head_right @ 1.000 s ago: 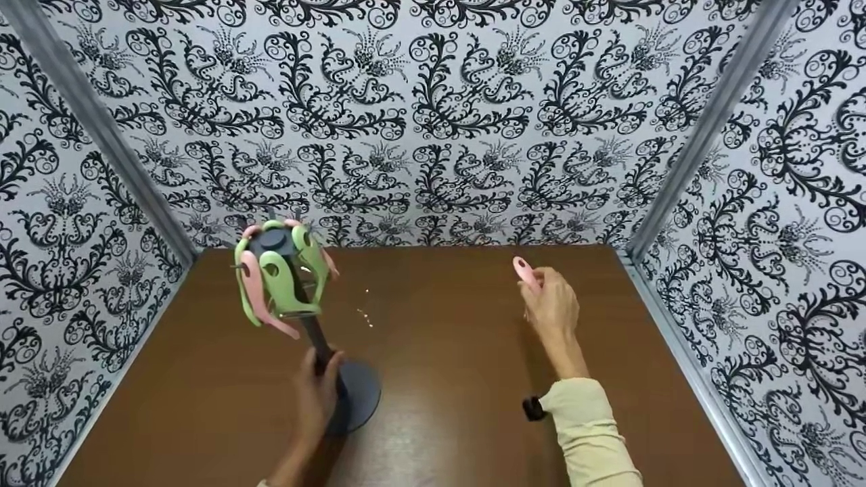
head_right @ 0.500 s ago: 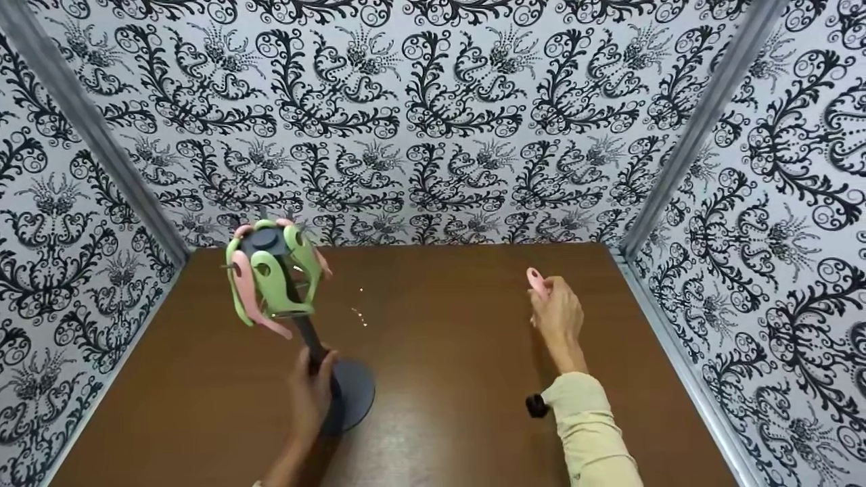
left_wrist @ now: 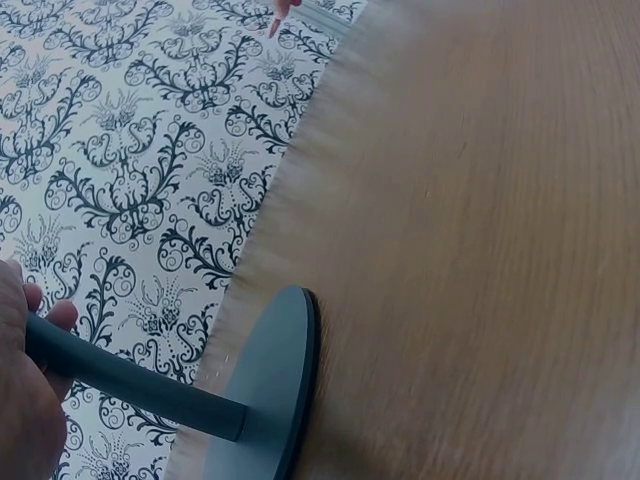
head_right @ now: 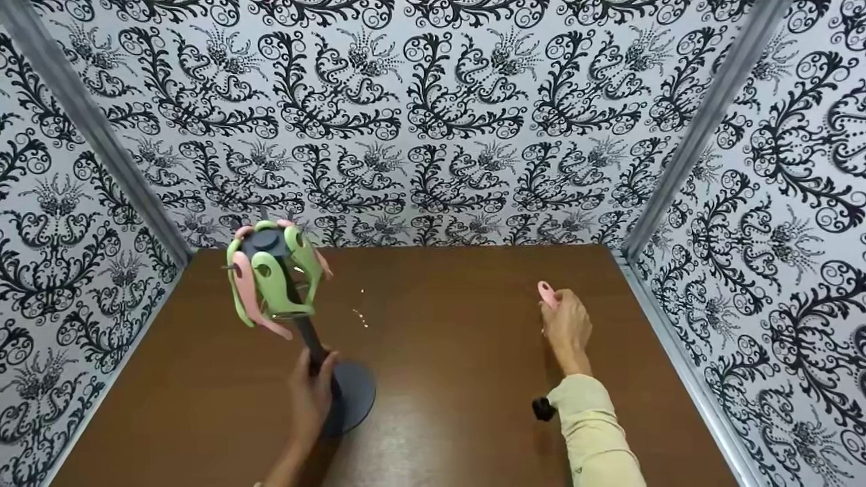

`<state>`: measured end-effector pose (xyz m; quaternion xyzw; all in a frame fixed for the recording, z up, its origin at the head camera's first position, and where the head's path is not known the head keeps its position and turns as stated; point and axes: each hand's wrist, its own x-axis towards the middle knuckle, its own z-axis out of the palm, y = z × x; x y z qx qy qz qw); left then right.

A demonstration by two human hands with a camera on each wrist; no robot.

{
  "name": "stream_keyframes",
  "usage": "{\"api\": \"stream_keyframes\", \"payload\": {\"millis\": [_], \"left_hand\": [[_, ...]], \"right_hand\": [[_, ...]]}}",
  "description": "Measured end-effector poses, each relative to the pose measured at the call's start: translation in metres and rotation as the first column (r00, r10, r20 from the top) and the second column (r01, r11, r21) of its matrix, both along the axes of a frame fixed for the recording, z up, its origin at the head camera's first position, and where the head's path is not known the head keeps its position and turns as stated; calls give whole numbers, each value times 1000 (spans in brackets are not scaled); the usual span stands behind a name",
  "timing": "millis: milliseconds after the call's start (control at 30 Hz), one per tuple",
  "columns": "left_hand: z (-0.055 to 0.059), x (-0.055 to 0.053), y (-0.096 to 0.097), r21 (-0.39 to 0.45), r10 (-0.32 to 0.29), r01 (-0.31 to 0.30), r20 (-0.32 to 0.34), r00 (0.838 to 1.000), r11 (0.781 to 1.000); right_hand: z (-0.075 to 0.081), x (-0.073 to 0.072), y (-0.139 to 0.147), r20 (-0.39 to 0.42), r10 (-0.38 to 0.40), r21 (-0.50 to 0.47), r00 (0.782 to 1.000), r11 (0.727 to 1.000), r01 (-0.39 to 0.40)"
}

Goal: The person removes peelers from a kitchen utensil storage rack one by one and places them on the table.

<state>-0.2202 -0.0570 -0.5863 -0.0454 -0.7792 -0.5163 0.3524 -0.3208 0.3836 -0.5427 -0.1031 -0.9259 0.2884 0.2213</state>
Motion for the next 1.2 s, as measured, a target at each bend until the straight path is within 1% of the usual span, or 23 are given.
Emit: {"api": "stream_keyframes", "payload": {"millis": [200,400,667,733,967,1067,1200], "left_hand": [[0,0,-1,7,-2,2,-19,1000,1000],[3,0,0,8,8,-8,-8,1000,1000],[2,0,1,14,21,-21,4,1000,1000],[1,0,1,15,17,-17,5,1000,1000],[-4,-1,3,18,-30,31,-40,999,999],[-4,0,2,15,-33,34,-45,998,999],[-2,0,1,14,-20,20,-26,999,1000]], "right_hand": [[-10,1,6,30,-5,3,1000,1000,4],[-22,1,11,73,-27,-2,997,1000,28],[-34,1,12,92,3,6,996,1000,-3],[-36,1,12,95,6,5,995,1000,-7],[-43,3,13,100,8,15,995,1000,-9],[-46,3,12,111,5,13,994,1000,-6],[-50,2,10,136,0,10,991,1000,-1]]}}
